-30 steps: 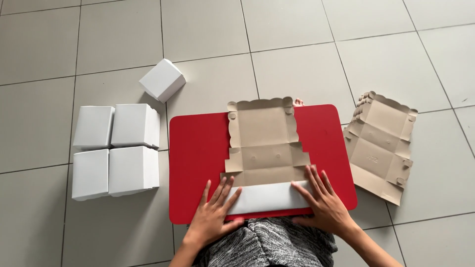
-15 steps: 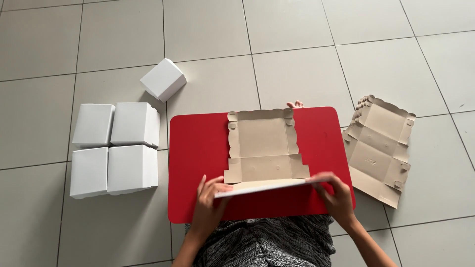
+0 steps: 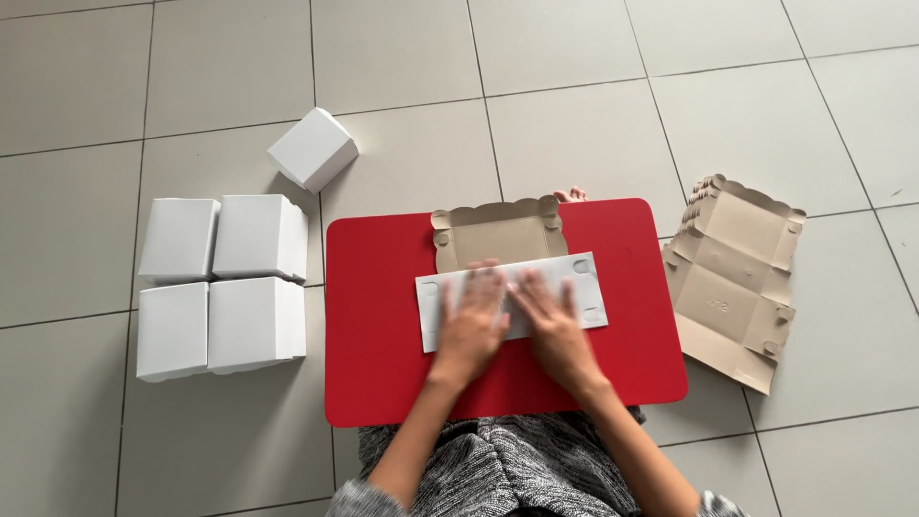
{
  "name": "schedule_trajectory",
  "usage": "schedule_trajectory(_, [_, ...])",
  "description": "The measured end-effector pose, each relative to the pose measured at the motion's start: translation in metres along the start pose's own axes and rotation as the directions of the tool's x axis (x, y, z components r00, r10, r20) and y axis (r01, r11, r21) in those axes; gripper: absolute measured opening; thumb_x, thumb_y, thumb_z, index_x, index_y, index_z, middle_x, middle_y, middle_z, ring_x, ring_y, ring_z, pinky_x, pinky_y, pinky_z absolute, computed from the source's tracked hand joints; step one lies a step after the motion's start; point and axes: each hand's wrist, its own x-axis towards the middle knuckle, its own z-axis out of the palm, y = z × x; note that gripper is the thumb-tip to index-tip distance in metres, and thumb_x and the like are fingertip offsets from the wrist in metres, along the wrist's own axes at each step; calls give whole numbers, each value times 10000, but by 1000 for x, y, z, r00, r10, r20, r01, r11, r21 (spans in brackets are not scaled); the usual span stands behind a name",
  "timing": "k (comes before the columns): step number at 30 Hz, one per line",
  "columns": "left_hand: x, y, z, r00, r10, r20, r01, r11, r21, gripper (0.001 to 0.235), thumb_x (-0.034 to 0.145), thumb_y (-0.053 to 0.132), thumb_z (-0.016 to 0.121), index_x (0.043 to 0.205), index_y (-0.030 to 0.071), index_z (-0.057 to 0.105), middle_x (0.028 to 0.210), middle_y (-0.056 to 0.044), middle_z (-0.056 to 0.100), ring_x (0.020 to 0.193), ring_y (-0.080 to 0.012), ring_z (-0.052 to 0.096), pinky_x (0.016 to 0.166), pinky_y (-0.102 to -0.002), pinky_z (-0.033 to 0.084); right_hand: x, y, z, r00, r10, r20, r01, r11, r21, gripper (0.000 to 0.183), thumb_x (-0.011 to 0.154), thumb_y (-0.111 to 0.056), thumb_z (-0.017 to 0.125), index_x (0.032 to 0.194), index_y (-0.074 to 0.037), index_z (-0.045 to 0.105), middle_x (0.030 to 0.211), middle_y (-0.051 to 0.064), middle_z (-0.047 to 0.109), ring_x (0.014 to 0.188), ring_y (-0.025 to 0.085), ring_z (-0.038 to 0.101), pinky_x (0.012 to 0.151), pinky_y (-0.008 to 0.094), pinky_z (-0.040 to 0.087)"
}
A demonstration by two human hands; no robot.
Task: The person assembles flat cardboard pieces into small white boxes by folding and tucking the flaps. They repeat this process for multiple units, placing each finished box on the floor beside them.
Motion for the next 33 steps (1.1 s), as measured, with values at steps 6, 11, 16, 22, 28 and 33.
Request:
schedule_trajectory(6, [17, -1, -5, 994, 36, 99, -32, 999, -40, 696, 1004, 316, 390, 1637, 70, 238, 1716, -124, 218, 1579, -261, 197, 1246, -550, 51, 5, 8, 11, 992, 78, 98, -87, 993, 84, 655, 946, -214, 485, 1595, -186, 402, 1675, 53, 352, 1533, 230, 312, 1228, 463, 205])
schedule_trajectory(11, [26, 0, -24, 992, -98, 75, 97, 995, 21, 639, 992, 323, 387, 1618, 212, 320, 1734, -15, 146, 1594, -271, 63, 1198, -689, -42, 12, 16, 24, 989, 132, 62, -132, 991, -2, 630, 985, -255, 364, 1598, -111, 388, 1682, 132, 326, 1558, 285, 266, 1253, 535, 102])
schedule_trajectory(16, [22, 5, -3, 996, 67, 60, -69, 997, 29, 610, 988, 286, 376, 1595, 223, 373, 1714, 23, 237, 1586, -224, 150, 1188, -715, -30, 19, 0, 29, 993, 87, 75, -90, 995, 46, 628, 984, -288, 407, 1594, -137, 390, 1679, 85, 333, 1550, 251, 277, 1251, 530, 107])
schedule_trajectory(22, [21, -1, -18, 999, -35, -6, 35, 999, 35, 619, 944, 268, 406, 1559, 326, 445, 1685, 46, 315, 1573, -240, 197, 1124, -793, -37, 20, 34, 19, 949, 290, 123, -285, 957, -57, 698, 955, -214, 409, 1630, -67, 307, 1702, 167, 252, 1583, 300, 179, 1223, 625, -12])
schedule_trajectory(28, [15, 1, -23, 1000, -13, 25, 12, 999, 34, 612, 943, 278, 418, 1550, 357, 446, 1684, 46, 314, 1571, -255, 201, 1106, -822, -18, 82, 15, 13, 980, 144, 138, -136, 988, -68, 851, 900, -253, 618, 1651, -83, 255, 1691, 189, 274, 1579, 302, 215, 1170, 714, -86])
schedule_trajectory(33, [0, 8, -33, 996, -21, 83, 17, 999, 46, 604, 958, 286, 406, 1558, 359, 418, 1705, 48, 249, 1571, -260, 172, 1095, -830, -13, 116, 15, 33, 990, 109, 89, -109, 994, 2, 1028, 851, -674, 610, 1650, -130, 261, 1682, 168, 301, 1582, 287, 215, 1183, 733, -43])
